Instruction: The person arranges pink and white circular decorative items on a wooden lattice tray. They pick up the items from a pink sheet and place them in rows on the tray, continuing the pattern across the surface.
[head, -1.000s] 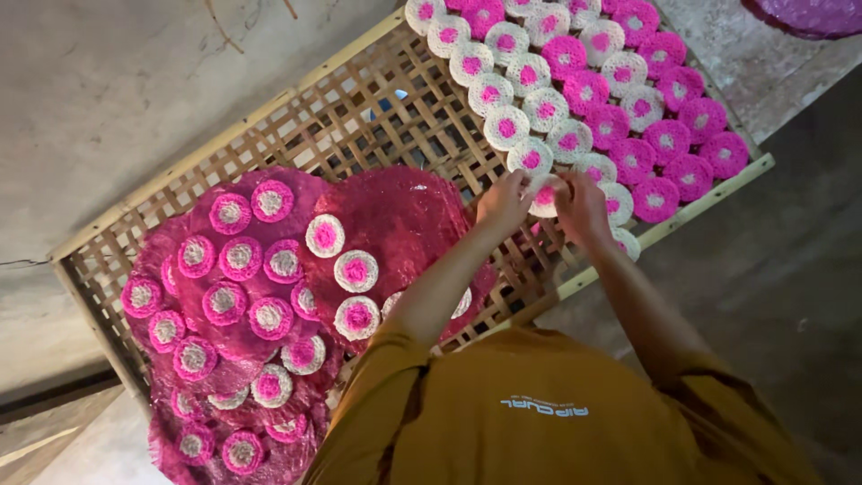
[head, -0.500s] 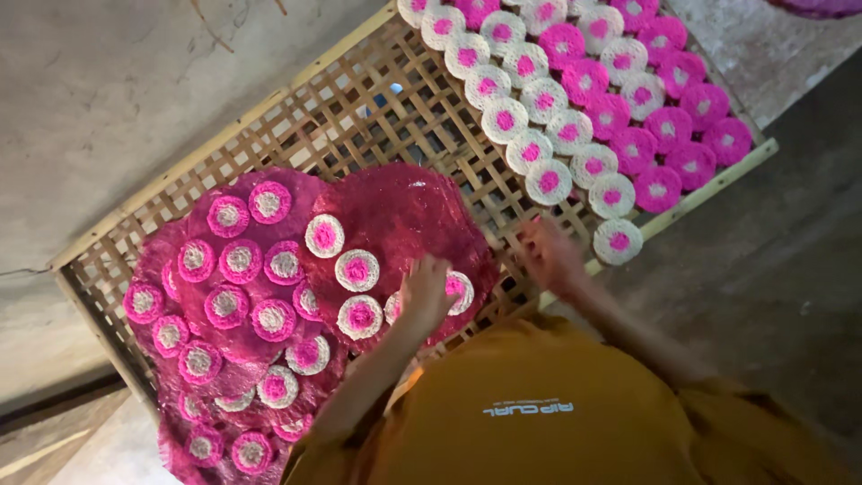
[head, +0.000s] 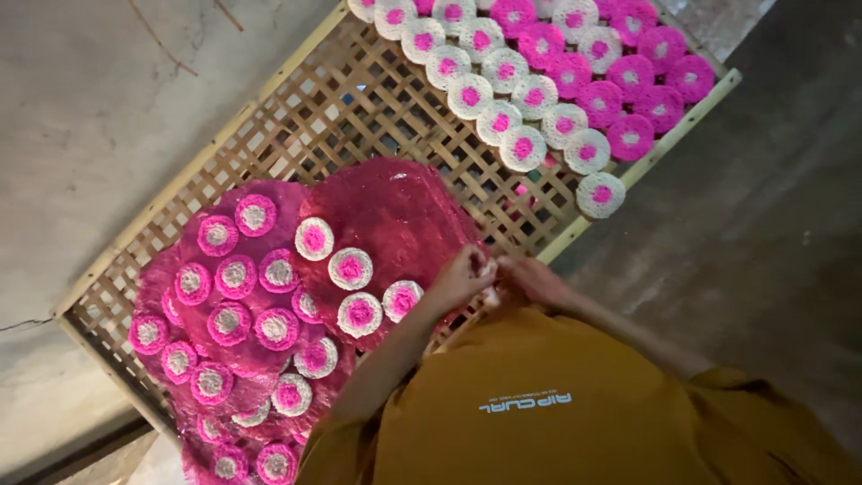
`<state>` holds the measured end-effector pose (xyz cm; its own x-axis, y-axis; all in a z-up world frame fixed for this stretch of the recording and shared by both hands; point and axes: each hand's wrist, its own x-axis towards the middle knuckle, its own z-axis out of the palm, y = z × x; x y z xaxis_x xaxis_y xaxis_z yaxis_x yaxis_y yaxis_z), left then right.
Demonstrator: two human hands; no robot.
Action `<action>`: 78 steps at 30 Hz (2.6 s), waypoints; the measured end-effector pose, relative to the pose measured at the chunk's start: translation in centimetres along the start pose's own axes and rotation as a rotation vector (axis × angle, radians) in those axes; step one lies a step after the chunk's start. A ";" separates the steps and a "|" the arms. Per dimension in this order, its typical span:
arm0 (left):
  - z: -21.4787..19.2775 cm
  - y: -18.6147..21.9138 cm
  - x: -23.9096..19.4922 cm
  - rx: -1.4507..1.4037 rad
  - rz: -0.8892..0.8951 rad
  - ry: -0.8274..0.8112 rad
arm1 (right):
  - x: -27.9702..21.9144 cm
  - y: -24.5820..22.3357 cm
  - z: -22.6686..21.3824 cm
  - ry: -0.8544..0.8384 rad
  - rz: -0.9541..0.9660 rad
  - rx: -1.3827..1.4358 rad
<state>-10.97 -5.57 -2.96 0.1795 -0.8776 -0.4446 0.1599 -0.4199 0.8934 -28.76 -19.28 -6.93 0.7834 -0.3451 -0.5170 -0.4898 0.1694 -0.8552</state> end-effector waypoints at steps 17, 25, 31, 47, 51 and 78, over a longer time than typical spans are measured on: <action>5.1 5.6 13.7 0.259 0.440 0.693 | 10.1 0.2 -17.2 0.121 -0.134 -0.060; 7.2 5.7 12.5 0.285 0.245 0.728 | 4.8 -8.3 -15.7 0.512 -0.631 -0.787; 8.8 7.7 11.0 0.391 0.247 0.649 | -1.1 -8.5 -20.7 0.609 -0.433 -1.016; 0.4 -0.2 -6.3 1.160 -0.497 0.847 | 1.0 -4.4 -24.8 0.565 -0.576 -0.789; 0.0 0.1 -8.3 1.107 -0.439 0.831 | -0.9 -6.8 -22.8 0.652 -0.720 -0.967; 10.2 4.6 11.8 0.485 0.223 0.417 | -1.0 -3.8 -14.8 0.465 -0.545 -0.600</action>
<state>-18.03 -20.23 -3.45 0.5324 -0.8336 -0.1474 -0.3605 -0.3808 0.8515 -33.38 -33.20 -2.65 0.7950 -0.5930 0.1277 -0.3166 -0.5852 -0.7465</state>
